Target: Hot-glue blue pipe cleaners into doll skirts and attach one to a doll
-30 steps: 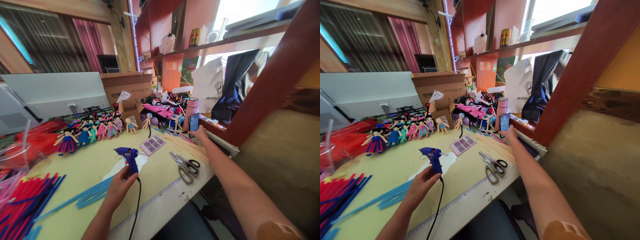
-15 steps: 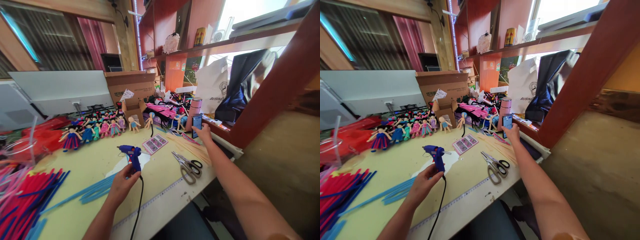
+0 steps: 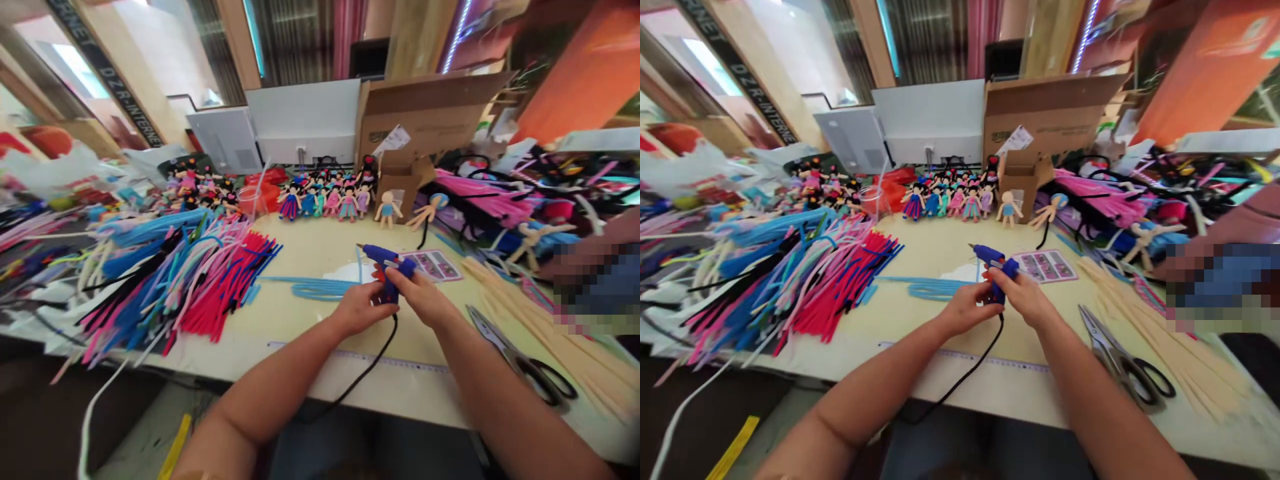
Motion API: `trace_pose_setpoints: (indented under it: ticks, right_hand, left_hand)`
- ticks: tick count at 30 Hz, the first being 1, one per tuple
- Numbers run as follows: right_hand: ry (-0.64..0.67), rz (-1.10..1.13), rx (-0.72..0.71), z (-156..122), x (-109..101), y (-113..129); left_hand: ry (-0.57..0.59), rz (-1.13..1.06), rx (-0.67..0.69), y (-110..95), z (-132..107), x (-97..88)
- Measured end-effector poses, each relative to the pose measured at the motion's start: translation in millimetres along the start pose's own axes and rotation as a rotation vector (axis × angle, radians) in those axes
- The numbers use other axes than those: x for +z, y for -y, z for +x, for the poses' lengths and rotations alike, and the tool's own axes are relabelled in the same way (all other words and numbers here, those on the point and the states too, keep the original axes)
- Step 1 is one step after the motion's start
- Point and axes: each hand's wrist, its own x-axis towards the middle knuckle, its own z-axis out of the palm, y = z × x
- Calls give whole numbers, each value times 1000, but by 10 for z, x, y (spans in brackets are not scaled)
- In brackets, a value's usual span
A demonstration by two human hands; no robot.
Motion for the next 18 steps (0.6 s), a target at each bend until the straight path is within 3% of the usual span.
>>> trace_pose_setpoints:
  ticks: [3, 7, 10, 13, 18]
  right_hand:
    - [-59, 114, 67, 110, 3, 2]
    - [-44, 143, 181, 208, -187, 39]
    - [-24, 67, 206, 235, -322, 27]
    - [3, -61, 220, 220, -377, -16]
    - [29, -278, 284, 201, -390, -89]
  left_hand:
    - [8, 29, -2, 37, 10, -182]
    - [-133, 232, -75, 107, 45, -576]
    - [-42, 517, -144, 181, 83, -753]
    - [71, 639, -125, 292, 124, -746]
    - [90, 579, -36, 496, 148, -608]
